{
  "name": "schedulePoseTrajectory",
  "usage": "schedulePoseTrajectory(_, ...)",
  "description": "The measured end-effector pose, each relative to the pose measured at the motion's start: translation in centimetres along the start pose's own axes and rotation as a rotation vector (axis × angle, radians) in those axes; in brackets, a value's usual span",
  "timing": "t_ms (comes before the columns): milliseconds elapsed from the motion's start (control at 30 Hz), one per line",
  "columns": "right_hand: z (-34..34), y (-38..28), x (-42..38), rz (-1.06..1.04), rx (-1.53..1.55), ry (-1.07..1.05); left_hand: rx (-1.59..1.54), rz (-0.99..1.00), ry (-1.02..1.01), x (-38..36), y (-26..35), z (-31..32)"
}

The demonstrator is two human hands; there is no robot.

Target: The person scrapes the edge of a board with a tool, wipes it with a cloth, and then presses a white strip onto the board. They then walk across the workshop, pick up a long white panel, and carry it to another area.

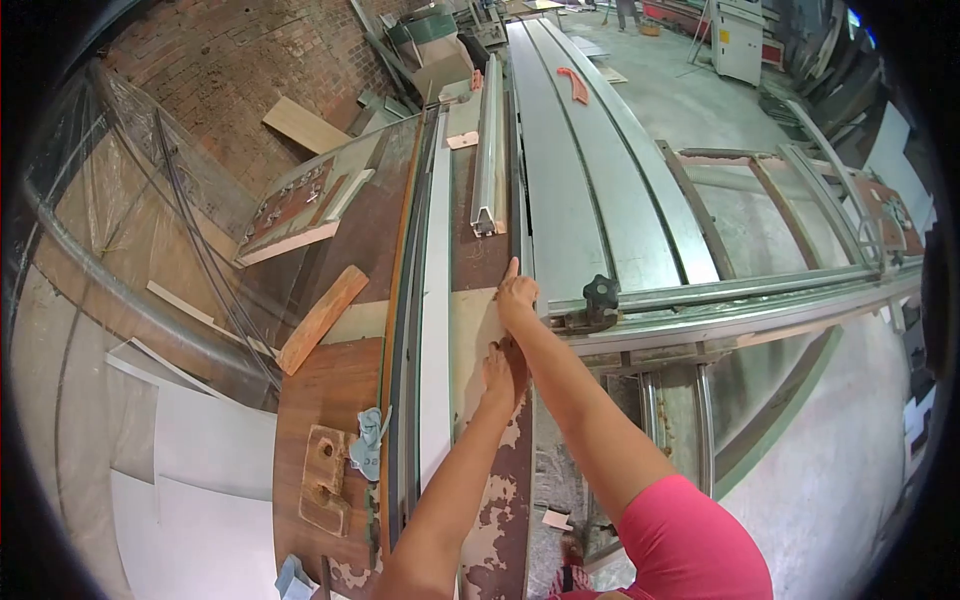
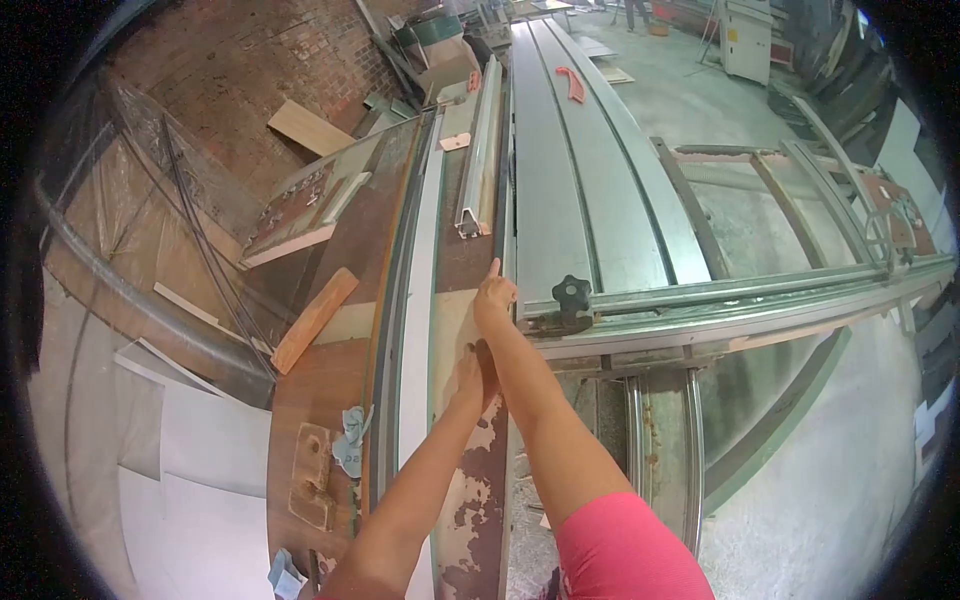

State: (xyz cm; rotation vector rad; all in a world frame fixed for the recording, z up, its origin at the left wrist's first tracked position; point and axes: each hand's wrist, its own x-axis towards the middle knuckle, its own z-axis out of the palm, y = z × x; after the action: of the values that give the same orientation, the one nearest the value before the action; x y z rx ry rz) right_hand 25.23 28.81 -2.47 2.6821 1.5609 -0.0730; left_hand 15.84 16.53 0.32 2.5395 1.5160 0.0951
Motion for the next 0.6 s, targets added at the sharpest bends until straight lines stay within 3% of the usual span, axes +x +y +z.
schedulePoseTrajectory(67, -0.9, 0.2, -0.2, -0.004, -0.029, -0.050, -0.049, -0.018, 0.011, 0.0, -0.1, 0.7)
schedulePoseTrajectory(133, -1.8, -0.1, -0.8, -0.024, -0.053, -0.095, 0.237, 0.145, 0.039, 0.8, -1.0, 2.6)
schedulePoseTrajectory(333, 1.3, -1.6, -0.6, 0.042, -0.030, -0.005, 0.134, 0.104, 0.047, -2.0, -0.5, 1.6)
schedulePoseTrajectory(400, 2.3, -2.7, -1.9, -0.005, -0.374, -0.012, 0.173, 0.124, 0.083, -4.5, -0.4, 1.0)
schedulePoseTrajectory(433, 2.3, -2.9, -3.1, -0.005, -0.370, -0.007, 0.215, 0.141, 0.113, -6.0, -0.6, 0.7)
schedulePoseTrajectory(600, 1.2, -3.4, -9.0, 0.036, -0.293, -0.168, 0.204, 0.132, 0.105, -11.0, -1.5, 1.1)
